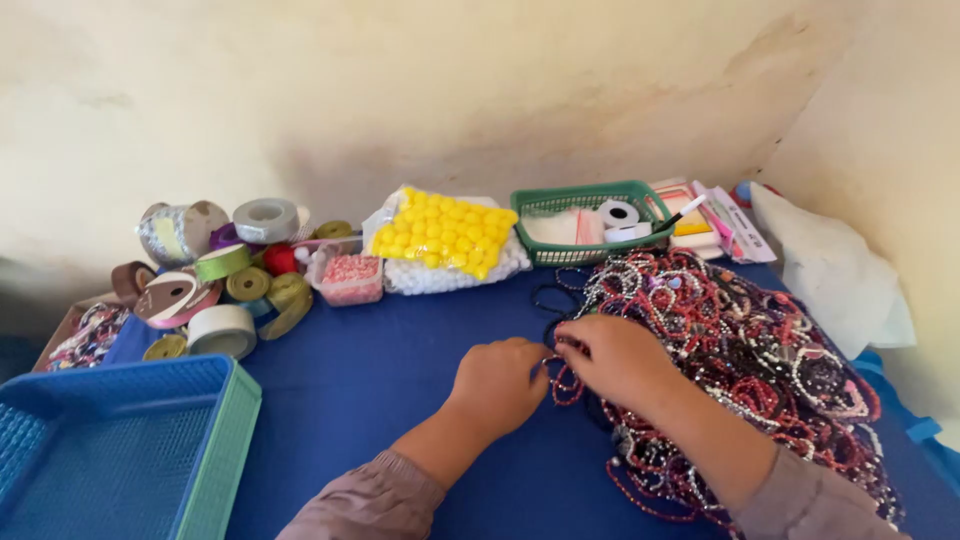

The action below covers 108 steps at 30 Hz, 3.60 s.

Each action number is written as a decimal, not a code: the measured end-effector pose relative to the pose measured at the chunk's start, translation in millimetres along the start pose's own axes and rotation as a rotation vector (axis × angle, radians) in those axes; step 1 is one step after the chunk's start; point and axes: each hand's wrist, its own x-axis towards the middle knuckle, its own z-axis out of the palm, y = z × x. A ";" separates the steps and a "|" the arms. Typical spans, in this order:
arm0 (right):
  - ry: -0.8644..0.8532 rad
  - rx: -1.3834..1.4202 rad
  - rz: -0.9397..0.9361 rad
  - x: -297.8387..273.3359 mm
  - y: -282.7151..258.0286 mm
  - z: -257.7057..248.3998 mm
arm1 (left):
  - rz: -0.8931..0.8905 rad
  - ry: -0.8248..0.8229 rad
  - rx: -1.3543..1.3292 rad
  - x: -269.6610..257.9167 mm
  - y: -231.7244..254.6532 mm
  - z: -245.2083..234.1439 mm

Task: The person picks up beaded bracelets from a large pile on the table, places them individually into small plastic zip-top bags, and seals the bags.

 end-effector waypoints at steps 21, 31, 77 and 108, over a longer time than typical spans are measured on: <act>0.354 -0.183 0.094 208.6 156.2 31.5 | 0.029 0.190 -0.043 143.3 -46.7 85.5; 0.228 -0.143 0.184 235.4 177.5 29.6 | 0.257 0.252 0.056 183.0 -42.6 59.0; 0.219 0.155 0.077 248.5 206.6 34.0 | -0.326 -0.073 0.135 270.5 -93.0 111.6; 0.044 0.461 -0.077 177.8 174.7 -24.9 | 0.197 0.156 0.255 222.8 -63.4 56.3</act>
